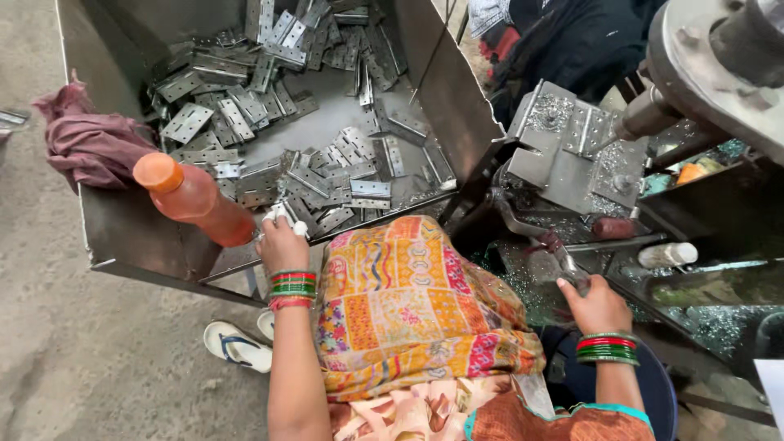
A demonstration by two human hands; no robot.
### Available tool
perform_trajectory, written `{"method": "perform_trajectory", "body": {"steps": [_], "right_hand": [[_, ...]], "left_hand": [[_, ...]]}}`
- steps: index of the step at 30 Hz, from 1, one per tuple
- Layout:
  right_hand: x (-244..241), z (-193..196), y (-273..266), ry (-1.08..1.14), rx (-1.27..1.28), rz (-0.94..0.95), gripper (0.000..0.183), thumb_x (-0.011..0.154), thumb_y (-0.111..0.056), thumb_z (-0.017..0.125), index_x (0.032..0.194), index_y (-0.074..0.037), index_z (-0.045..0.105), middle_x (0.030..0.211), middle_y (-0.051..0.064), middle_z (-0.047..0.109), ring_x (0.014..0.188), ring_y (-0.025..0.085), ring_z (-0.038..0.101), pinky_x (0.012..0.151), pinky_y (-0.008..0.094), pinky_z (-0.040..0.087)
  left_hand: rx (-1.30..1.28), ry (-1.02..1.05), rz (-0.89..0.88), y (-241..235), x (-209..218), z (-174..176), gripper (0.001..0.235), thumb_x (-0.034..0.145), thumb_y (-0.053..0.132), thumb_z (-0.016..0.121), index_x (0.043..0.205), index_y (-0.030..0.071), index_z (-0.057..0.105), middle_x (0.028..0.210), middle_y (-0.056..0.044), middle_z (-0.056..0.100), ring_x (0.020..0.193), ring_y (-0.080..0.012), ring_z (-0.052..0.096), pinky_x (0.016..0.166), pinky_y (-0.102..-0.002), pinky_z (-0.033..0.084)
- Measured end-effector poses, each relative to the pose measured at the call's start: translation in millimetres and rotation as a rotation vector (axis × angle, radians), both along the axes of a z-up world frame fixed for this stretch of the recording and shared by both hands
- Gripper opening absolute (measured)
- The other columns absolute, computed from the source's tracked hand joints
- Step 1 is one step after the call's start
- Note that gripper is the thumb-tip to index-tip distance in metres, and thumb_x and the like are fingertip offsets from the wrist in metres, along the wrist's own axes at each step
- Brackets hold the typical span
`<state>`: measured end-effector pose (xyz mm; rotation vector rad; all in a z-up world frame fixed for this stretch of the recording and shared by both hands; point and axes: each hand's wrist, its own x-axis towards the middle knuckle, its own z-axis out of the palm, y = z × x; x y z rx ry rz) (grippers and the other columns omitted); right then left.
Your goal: The person picks up metal brackets from a bin and places them into a machine to be punched or formed, then removes the finished pieces and drops them into a separate container.
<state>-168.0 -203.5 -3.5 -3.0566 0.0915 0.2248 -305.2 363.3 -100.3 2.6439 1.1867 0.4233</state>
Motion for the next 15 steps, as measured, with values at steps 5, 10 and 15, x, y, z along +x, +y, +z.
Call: {"method": "perform_trajectory", "body": {"steps": [5, 10, 15], "right_hand": [[-1.0, -1.8, -0.1, 0.019, 0.038, -0.029, 0.075, 0.085, -0.072, 0.061, 0.121, -0.007, 0.069, 0.102, 0.024, 0.075, 0.097, 0.045, 0.073, 0.082, 0.054, 0.058], [-6.1, 0.4, 7.4, -0.119, 0.036, 0.008, 0.069, 0.083, -0.066, 0.066, 0.117, -0.006, 0.068, 0.098, 0.023, 0.075, 0.091, 0.042, 0.072, 0.077, 0.053, 0.057], [-8.7, 11.9, 15.7, -0.044, 0.026, -0.014, 0.063, 0.086, -0.063, 0.065, 0.114, -0.007, 0.066, 0.091, 0.023, 0.075, 0.088, 0.041, 0.073, 0.078, 0.052, 0.057]], "left_hand": [[0.151, 0.162, 0.038, -3.5, 31.8, -28.5, 0.031, 0.088, 0.029, 0.073, 0.111, 0.009, 0.069, 0.119, -0.017, 0.061, 0.098, -0.036, 0.068, 0.077, -0.049, 0.056], [0.168, 0.031, -0.085, -10.2, 20.8, -41.8, 0.045, 0.091, 0.029, 0.072, 0.119, -0.006, 0.064, 0.125, -0.028, 0.061, 0.097, -0.0425, 0.067, 0.083, -0.05, 0.057], [-0.032, -0.155, -0.031, 12.4, -17.1, -51.7, 0.027, 0.1, 0.011, 0.061, 0.119, -0.008, 0.063, 0.121, -0.032, 0.065, 0.095, -0.0488, 0.067, 0.083, -0.056, 0.054]]}}
